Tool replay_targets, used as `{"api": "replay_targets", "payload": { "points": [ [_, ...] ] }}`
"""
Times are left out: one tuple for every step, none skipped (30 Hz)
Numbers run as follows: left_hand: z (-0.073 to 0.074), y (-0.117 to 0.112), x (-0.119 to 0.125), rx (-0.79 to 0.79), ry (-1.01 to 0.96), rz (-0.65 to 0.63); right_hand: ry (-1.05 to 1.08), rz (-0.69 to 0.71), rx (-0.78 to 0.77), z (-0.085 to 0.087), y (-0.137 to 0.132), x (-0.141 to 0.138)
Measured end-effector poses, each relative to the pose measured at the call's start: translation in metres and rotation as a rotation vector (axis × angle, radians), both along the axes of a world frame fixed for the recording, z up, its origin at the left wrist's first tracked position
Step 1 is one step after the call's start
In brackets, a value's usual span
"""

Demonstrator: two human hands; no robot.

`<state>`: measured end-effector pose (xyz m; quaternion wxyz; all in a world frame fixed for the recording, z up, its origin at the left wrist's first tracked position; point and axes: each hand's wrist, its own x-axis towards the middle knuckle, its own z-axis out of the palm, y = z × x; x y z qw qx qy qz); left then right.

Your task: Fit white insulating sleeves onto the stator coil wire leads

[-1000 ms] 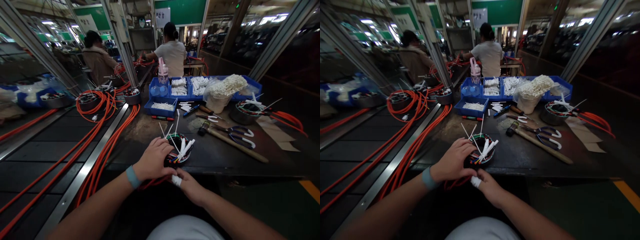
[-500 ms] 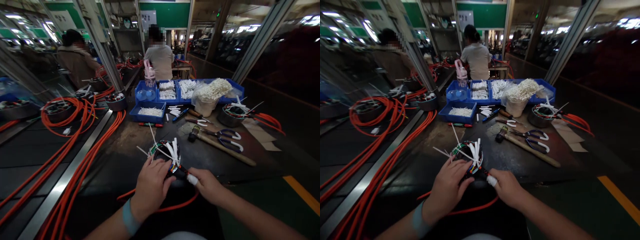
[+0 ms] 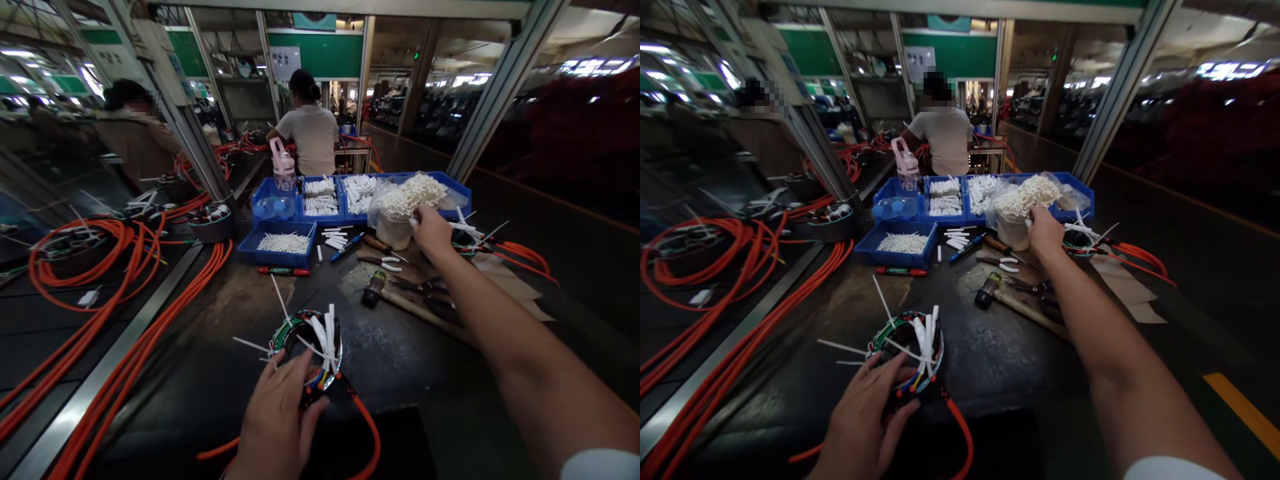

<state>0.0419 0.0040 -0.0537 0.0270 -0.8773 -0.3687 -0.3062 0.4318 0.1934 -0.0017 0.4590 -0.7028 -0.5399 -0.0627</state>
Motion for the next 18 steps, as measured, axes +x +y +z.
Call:
{"api": "replay_targets", "payload": {
  "points": [
    [0.000,0.000,0.000,0.011,-0.002,-0.001,0.010,0.004,0.028,-0.001,0.002,0.001],
    [0.001,0.000,0.000,0.019,-0.004,-0.002,0.028,0.007,0.061,-0.002,0.004,0.002],
    [0.001,0.000,0.000,0.023,-0.003,-0.002,0.052,0.009,0.098,-0.003,0.004,0.004],
    [0.002,0.000,0.000,0.026,-0.001,-0.002,0.083,0.012,0.139,-0.002,0.003,0.004],
    [0.002,0.000,0.000,0.029,0.001,-0.001,0.117,0.018,0.182,-0.001,0.000,0.004],
    [0.002,0.001,0.000,0.033,0.002,0.001,0.150,0.029,0.222,0.000,-0.006,0.002],
    [0.001,0.001,0.000,0.037,0.000,0.003,0.177,0.045,0.255,0.000,-0.015,-0.003],
    [0.001,0.001,0.001,0.042,-0.007,0.007,0.202,0.079,0.282,0.000,-0.028,-0.010],
    [0.001,0.001,0.001,0.044,-0.016,0.011,0.227,0.132,0.302,-0.001,-0.045,-0.021],
    [0.001,0.001,0.001,0.041,-0.027,0.015,0.240,0.192,0.307,-0.004,-0.066,-0.034],
    [0.002,0.001,0.002,0.032,-0.038,0.016,0.267,0.303,0.311,-0.008,-0.091,-0.049],
    [0.003,0.000,0.002,0.017,-0.049,0.015,0.273,0.401,0.291,-0.012,-0.118,-0.066],
    [0.004,-0.001,0.003,-0.003,-0.058,0.013,0.229,0.495,0.235,-0.016,-0.147,-0.083],
    [0.006,-0.002,0.004,-0.026,-0.065,0.009,0.159,0.625,0.158,-0.020,-0.175,-0.099],
    [0.007,-0.003,0.005,-0.053,-0.071,0.005,0.119,0.748,0.114,-0.022,-0.202,-0.112],
    [0.009,-0.004,0.005,-0.079,-0.077,0.004,0.076,0.854,0.085,-0.024,-0.227,-0.123],
    [0.010,-0.005,0.006,-0.103,-0.083,0.005,0.033,0.937,0.062,-0.025,-0.248,-0.131],
    [0.011,-0.006,0.007,-0.119,-0.090,0.006,-0.006,1.005,0.041,-0.025,-0.264,-0.137]
  ]
}}
